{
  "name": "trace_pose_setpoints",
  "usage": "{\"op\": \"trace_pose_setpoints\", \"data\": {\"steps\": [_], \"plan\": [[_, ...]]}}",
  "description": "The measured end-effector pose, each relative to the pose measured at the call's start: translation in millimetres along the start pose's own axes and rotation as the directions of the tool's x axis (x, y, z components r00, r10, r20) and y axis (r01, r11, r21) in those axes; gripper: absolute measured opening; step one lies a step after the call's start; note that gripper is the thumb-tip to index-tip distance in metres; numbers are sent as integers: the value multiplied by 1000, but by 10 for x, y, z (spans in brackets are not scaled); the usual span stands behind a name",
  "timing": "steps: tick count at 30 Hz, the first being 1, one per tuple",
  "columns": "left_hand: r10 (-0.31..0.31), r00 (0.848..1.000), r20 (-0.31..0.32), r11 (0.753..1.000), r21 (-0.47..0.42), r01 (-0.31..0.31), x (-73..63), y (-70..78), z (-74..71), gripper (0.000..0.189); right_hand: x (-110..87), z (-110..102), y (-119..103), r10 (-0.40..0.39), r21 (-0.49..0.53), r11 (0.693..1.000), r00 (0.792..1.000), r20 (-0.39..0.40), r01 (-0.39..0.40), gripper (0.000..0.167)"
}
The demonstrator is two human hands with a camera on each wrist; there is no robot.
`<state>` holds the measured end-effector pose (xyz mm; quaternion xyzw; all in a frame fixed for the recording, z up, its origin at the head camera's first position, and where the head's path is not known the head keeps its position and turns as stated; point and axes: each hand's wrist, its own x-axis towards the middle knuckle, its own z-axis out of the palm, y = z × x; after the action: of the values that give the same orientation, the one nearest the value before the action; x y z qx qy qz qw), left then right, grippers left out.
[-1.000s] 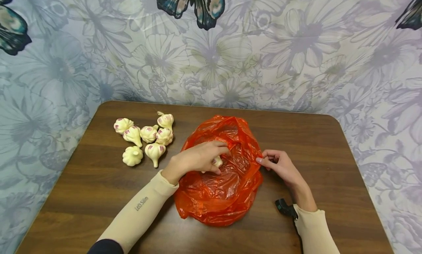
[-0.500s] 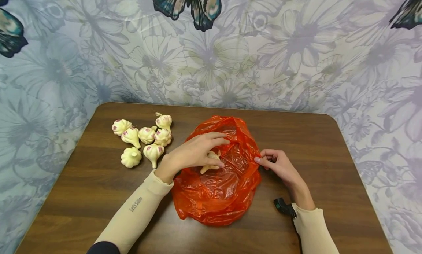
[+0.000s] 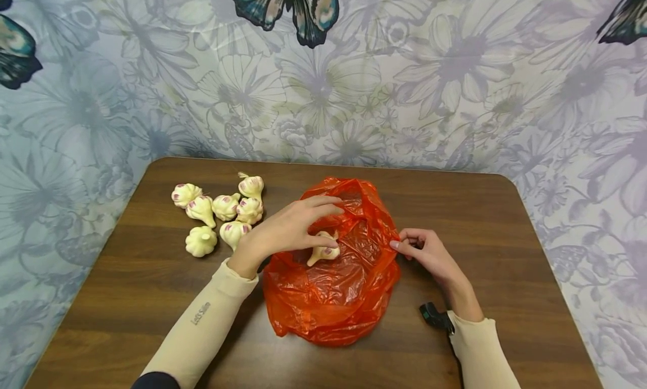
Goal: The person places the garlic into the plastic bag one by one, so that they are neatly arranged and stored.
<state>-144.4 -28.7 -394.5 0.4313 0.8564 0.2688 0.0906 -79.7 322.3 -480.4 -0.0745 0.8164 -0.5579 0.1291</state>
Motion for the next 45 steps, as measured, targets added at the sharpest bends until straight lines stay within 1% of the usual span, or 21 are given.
{"op": "trace_pose_setpoints", "data": {"steps": [4,9,16,20,22,24,27,29,32,34,36,40,42,45], "plan": [[-14,998,-55,1000,-9,14,-89,-37,-91,59,-4,7,8,7,-5,1000,1000,-6,-7,17],[-38,993,-116,999,7,39,-225,-148,-185,55,3,16,7,3,-8,1000,1000,-5,-3,18],[-44,981,-188,999,-33,38,-411,-307,-319,54,8,5,12,-2,2,1000,1000,1,2,18],[-72,976,-204,997,-37,66,-543,-369,-416,53,7,6,23,-1,1,1000,1000,2,1,18],[-97,973,-209,995,-43,90,-626,-406,-459,52,6,8,26,1,1,1000,1000,3,-1,18],[-122,969,-217,992,-52,113,-712,-450,-502,51,6,9,28,2,3,1000,1000,5,-2,18],[-135,960,-245,991,-51,127,-851,-529,-566,49,5,11,14,-1,3,1000,1000,9,1,18],[-123,954,-275,992,-43,115,-930,-589,-613,47,6,8,5,-3,2,1000,1000,7,3,18],[-90,939,-332,996,-9,92,-1024,-663,-677,44,7,2,-6,-5,1,1000,1000,-1,5,18],[-78,930,-361,996,9,86,-1061,-696,-708,43,6,-3,-8,-3,4,1000,1000,-5,3,18],[-74,924,-375,996,19,88,-1087,-713,-725,43,2,-5,-3,-4,7,1000,1000,-3,4,17],[-70,924,-376,996,24,85,-1098,-744,-726,42,-11,-9,10,-9,8,1000,1000,0,9,17],[-79,924,-375,995,30,97,-1099,-774,-720,42,-20,-12,7,-14,8,1000,1000,2,14,17],[-124,919,-375,989,33,147,-1120,-842,-719,41,-31,-19,-6,-14,10,1000,1000,5,14,19]]}}
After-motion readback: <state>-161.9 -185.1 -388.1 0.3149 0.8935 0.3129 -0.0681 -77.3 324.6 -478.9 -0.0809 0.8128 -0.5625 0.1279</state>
